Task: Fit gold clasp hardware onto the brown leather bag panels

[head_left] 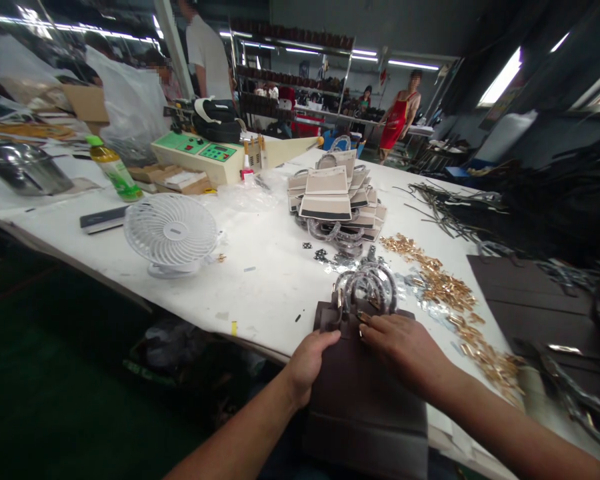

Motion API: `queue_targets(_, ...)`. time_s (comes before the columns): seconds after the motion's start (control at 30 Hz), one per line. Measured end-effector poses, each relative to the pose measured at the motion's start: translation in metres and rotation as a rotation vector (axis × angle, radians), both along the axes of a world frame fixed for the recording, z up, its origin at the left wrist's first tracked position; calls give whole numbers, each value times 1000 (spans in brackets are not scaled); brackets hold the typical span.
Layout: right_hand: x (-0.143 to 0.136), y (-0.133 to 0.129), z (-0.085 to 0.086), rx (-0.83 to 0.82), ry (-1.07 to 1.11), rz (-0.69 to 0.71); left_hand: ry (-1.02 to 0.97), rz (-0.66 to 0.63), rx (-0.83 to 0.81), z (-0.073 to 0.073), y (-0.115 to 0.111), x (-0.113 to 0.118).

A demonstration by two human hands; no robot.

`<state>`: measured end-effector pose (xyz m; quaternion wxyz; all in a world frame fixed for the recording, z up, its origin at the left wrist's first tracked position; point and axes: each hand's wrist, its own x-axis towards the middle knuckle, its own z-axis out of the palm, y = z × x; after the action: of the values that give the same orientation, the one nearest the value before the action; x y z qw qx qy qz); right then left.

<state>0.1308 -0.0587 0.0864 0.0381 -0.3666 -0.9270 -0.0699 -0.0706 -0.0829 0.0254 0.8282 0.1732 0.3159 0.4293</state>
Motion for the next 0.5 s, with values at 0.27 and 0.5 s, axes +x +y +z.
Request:
queue_targets(0.27, 2, 6, 8, -102, -33, -19, -6, -21, -33, 1, 1, -1)
queue_targets(0.5, 12, 11, -6, 0, 27, 82, -10, -39, -61, 1, 3, -1)
